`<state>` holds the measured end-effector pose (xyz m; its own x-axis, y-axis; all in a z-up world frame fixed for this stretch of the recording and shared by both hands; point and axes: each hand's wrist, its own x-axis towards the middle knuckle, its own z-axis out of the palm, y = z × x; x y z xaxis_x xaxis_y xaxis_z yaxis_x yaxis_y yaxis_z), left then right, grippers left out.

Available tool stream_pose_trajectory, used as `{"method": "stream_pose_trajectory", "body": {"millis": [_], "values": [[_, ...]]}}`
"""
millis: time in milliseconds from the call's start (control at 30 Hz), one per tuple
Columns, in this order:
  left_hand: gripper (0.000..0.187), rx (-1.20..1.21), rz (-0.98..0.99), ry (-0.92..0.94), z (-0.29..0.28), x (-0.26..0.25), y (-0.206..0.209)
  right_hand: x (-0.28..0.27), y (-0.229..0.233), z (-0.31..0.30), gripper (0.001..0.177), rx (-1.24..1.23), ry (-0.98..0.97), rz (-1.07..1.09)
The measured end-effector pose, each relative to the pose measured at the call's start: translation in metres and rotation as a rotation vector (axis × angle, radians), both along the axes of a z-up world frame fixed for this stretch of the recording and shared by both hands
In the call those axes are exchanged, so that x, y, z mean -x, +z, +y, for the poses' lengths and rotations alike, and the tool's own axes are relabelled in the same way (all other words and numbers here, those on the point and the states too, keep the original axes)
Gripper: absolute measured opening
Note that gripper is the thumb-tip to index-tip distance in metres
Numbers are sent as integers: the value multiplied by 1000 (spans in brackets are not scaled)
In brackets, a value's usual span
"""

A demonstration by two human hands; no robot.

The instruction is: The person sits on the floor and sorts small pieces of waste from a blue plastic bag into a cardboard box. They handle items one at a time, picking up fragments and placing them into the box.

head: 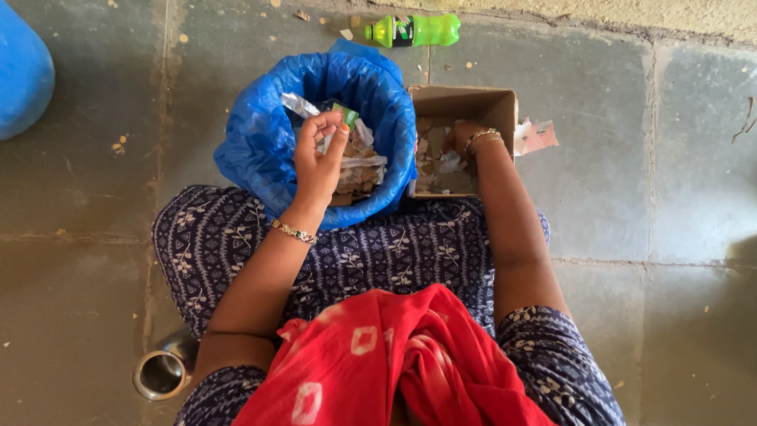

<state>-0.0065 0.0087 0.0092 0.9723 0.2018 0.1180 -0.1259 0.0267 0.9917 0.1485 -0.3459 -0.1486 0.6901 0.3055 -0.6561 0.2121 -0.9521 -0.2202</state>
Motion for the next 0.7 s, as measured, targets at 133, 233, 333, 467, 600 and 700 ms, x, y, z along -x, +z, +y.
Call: {"method": "stream_pose_trajectory", "body": {"millis": [133,233,333,467,600,700], "values": [[26,-6,-13,-1,-1,0,3,-3,-16,4,23,43,65,24],[25,-9,-16,-7,0,1,4,-6,-23,-1,24,62,58,-60],[24,-12,-18,-7,0,0,5,-8,-9,-5,25,33,-1,-162],[24,8,-41,-14,0,0,6,2,25,5,17,31,-33,-263],[23,31,-14,-19,0,0,5,9,45,12,21,-94,-194,-302],[23,15,-31,-15,0,0,4,6,33,8,24,-181,-207,-383]]}}
